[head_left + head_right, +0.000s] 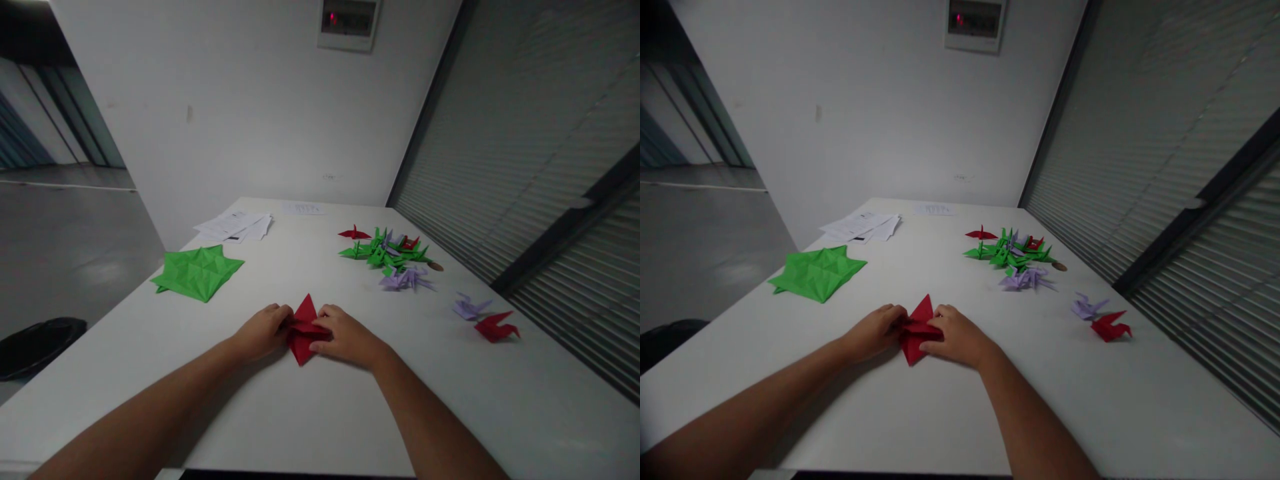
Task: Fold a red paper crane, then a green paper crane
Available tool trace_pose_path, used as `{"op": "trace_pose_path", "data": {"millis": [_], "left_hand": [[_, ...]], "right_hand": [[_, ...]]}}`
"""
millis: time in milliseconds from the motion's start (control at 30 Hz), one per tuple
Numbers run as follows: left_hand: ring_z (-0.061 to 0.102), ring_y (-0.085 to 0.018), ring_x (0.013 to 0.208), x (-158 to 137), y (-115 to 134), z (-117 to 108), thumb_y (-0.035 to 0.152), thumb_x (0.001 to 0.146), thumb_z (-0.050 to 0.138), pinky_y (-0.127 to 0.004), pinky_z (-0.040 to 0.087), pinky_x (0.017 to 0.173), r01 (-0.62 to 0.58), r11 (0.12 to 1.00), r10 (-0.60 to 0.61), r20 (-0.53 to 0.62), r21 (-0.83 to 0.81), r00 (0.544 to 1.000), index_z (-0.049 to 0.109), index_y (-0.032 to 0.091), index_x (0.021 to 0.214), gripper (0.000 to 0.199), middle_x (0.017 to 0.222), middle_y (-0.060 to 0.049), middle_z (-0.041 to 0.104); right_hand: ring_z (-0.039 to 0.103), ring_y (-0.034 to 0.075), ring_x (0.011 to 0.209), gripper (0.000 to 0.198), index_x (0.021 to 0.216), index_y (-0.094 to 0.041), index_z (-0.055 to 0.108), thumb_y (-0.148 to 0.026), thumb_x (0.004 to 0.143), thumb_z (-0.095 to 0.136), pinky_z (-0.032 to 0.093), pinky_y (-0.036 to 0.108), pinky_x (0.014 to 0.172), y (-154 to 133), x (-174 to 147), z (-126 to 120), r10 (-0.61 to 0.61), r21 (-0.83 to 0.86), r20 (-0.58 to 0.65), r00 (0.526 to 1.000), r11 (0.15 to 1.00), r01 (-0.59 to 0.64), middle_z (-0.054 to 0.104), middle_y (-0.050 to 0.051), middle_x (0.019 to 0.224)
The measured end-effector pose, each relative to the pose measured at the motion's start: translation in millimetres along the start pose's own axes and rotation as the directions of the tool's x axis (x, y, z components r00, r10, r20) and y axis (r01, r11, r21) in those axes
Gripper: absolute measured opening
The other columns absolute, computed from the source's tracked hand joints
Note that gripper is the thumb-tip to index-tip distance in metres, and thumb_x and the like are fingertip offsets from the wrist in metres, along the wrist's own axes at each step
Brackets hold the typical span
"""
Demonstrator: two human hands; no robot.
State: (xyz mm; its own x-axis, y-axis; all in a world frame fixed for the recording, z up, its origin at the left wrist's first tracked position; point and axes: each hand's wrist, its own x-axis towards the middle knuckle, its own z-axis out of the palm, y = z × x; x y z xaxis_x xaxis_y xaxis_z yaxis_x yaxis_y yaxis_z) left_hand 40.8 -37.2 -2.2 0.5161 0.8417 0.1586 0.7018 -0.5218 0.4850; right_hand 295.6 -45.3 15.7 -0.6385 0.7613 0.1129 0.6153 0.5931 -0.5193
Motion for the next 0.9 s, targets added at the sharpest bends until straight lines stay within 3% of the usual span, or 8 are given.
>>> {"op": "trace_pose_path", "data": {"millis": [133,333,433,633,900], "left_hand": [[0.069,-0.022,0.092,1.7,-4.9,5.3,0.011,0.087,0.055,-0.03,0.049,0.08,0.041,0.997,-0.043,-0.035,-0.06,0.998,0.061,0.02,0.106,0.023,0.099,-0.008,0.073],[0.072,-0.02,0.089,2.8,-5.0,7.8,0.008,0.084,0.055,-0.028,0.049,0.075,0.075,0.985,-0.082,-0.035,-0.156,0.996,0.057,0.022,0.112,0.032,0.101,-0.005,0.078],[0.073,-0.02,0.084,3.8,0.2,8.4,0.01,0.085,0.055,-0.027,0.047,0.072,0.12,0.984,-0.127,-0.043,-0.134,0.991,0.056,0.023,0.115,0.033,0.097,-0.003,0.079],[0.073,-0.023,0.084,5.4,12.0,7.3,0.012,0.083,0.057,-0.028,0.045,0.069,0.194,0.98,-0.195,-0.025,-0.048,0.98,0.057,0.023,0.117,0.036,0.094,-0.004,0.079],[0.074,-0.023,0.081,6.3,21.7,2.0,0.012,0.082,0.06,-0.027,0.042,0.064,0.222,0.975,-0.222,0.007,0.014,0.975,0.06,0.023,0.112,0.032,0.088,-0.004,0.078]], "right_hand": [[0.061,0.023,0.1,0.025,0.111,-0.019,0.074,-0.019,0.086,0.071,0.047,0.033,0.093,3.4,4.6,9.5,0.003,-0.026,-0.067,0.998,1.0,-0.004,0.068,0.007,0.105],[0.065,0.022,0.099,0.041,0.115,-0.018,0.073,-0.003,0.079,0.062,0.048,0.032,0.092,1.5,11.9,19.0,0.058,0.034,-0.174,0.983,0.998,-0.052,0.075,0.008,0.107],[0.067,0.022,0.103,0.044,0.116,-0.019,0.073,-0.001,0.078,0.06,0.047,0.032,0.095,-2.7,15.1,22.6,0.12,0.057,-0.196,0.973,0.992,-0.111,0.076,0.009,0.112],[0.07,0.02,0.094,0.037,0.109,-0.02,0.073,-0.003,0.079,0.06,0.048,0.028,0.086,-13.3,17.7,20.9,0.226,0.034,-0.165,0.96,0.974,-0.223,0.077,0.007,0.105],[0.071,0.026,0.099,0.027,0.106,-0.022,0.072,-0.012,0.082,0.066,0.048,0.033,0.087,-23.5,17.7,18.3,0.296,-0.106,-0.112,0.949,0.946,-0.308,0.077,0.009,0.106]]}}
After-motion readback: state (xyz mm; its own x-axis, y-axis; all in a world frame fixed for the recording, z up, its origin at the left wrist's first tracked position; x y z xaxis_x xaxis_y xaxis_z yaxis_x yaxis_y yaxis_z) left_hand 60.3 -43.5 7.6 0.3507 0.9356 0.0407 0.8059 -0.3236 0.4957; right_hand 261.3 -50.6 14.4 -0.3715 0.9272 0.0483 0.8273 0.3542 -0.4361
